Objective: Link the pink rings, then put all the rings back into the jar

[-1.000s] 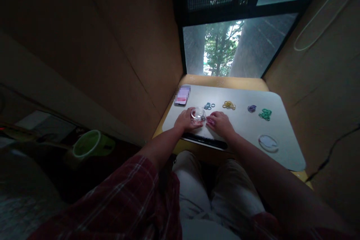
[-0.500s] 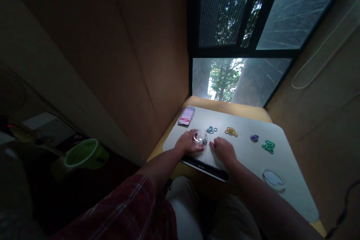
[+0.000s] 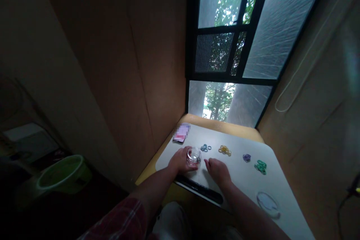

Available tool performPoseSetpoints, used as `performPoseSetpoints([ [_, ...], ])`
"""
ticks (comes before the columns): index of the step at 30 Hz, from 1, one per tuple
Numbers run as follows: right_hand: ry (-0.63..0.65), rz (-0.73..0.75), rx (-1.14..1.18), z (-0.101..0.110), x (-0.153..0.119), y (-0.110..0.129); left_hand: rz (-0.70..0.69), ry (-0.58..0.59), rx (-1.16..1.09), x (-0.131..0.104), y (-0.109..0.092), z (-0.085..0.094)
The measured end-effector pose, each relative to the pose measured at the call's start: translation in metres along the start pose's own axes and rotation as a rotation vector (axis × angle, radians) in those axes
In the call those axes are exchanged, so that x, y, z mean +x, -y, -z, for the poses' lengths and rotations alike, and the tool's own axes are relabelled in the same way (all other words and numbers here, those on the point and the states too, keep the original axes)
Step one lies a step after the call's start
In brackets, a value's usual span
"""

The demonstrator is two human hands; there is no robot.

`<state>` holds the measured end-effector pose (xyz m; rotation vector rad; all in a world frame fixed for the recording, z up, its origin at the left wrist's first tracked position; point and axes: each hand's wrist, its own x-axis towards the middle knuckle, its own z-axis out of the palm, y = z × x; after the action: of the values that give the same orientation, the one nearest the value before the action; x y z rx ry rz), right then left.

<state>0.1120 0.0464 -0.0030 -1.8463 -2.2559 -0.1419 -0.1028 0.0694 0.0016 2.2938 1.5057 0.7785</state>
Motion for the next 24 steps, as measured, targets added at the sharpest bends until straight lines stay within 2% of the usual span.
performPoseSetpoints([
  [10, -0.101, 0.009, 0.099, -0.017, 0.001, -0.008, -0.016, -0.018, -0.016, 0.0, 0.009, -0.007],
  [16, -0.224, -0.199, 0.275, -0.021, 0.006, -0.019, 0.005, 0.006, -0.018, 0.003, 0.013, -0.009],
  [24, -0.355, -0.296, 0.603, -0.019, 0.007, -0.025, -0.004, -0.007, -0.019, 0.002, 0.014, -0.01],
])
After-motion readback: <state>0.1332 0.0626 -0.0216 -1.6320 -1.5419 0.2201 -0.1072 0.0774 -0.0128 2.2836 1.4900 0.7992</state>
